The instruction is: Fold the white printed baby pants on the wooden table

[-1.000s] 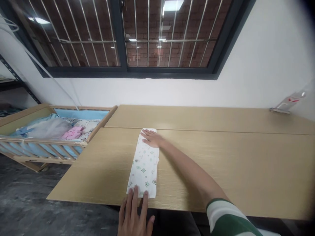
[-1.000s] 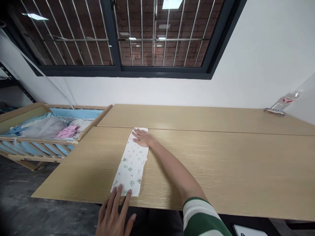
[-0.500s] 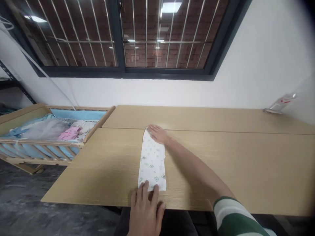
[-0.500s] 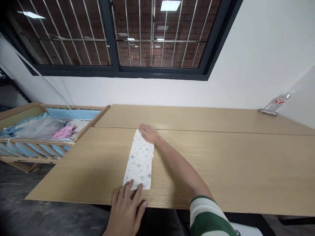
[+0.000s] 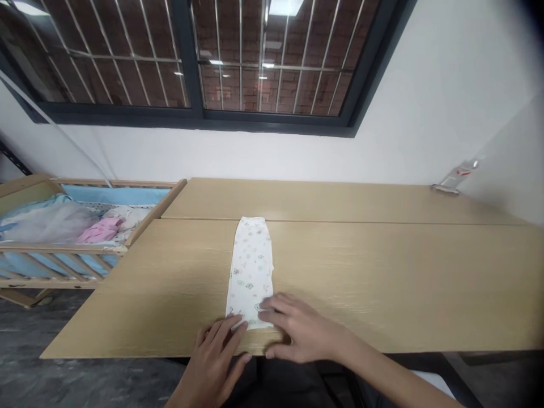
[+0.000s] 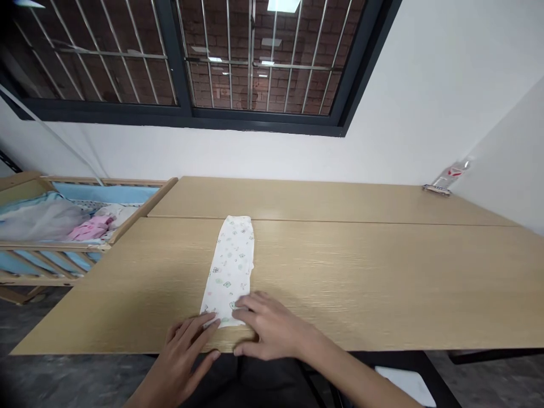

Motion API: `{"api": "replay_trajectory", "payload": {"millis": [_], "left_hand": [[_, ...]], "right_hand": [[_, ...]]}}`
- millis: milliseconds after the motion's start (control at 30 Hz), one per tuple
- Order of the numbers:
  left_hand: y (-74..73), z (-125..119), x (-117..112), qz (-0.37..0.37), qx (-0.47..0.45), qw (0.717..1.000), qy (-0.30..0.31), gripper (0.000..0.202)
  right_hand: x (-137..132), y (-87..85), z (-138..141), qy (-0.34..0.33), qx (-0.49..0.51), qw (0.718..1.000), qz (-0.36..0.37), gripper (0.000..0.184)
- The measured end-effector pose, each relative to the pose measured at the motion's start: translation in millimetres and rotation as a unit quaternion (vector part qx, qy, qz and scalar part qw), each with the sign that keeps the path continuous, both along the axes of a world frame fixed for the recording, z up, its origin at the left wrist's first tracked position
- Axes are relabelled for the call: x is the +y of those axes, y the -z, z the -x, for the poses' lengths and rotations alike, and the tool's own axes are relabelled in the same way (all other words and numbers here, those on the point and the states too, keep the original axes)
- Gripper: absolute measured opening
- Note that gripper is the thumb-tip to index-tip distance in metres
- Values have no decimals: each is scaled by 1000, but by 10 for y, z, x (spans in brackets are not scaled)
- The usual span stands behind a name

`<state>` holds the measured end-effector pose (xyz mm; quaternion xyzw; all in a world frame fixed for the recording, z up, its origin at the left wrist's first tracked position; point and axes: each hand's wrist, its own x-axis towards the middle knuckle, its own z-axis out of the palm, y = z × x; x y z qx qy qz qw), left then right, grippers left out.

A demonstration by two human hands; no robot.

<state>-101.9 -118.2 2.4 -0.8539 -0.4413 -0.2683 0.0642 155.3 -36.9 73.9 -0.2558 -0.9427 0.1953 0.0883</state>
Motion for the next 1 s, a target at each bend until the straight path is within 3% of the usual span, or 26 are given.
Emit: {"api": "replay_trajectory", "payload": {"millis": [67, 167, 200, 300, 433, 533, 600, 767, 867, 1000], "left_hand": [[-1, 9, -19, -19, 2, 999, 27, 35], [-41, 16, -50, -12, -2, 995, 96, 36], [-68, 14, -63, 4, -11, 993, 116, 38], [-186, 14, -95, 79, -55, 984, 150, 41], [-393, 63, 33, 153, -115, 973, 129, 33], [-593, 116, 391, 134, -131, 977, 104, 31], [-756, 127, 744, 117, -127, 981, 84, 27], [-1100, 25, 1697, 184, -110, 977, 11, 27], [-1094, -85, 2129, 231, -98, 968, -28, 28], [-894, -219, 2469, 241, -76, 963, -90, 27]], "right_hand": [[-183, 119, -38, 23, -2, 999, -25, 60], [-394, 223, -69, 40, 2, 998, -41, 26], [-442, 217, -78, 47, 10, 998, -37, 23], [-493, 64, -107, 69, 49, 996, 26, 23], [-333, -285, -136, 106, 110, 978, 142, 13], [-39, -435, -134, 131, 158, 967, 151, 18], [241, -429, -120, 147, 189, 963, 125, 23], [1113, -147, -23, 243, 286, 922, 93, 40], [1604, 87, 70, 282, 326, 891, 143, 37], [2060, 387, 171, 323, 336, 873, 143, 24]]}}
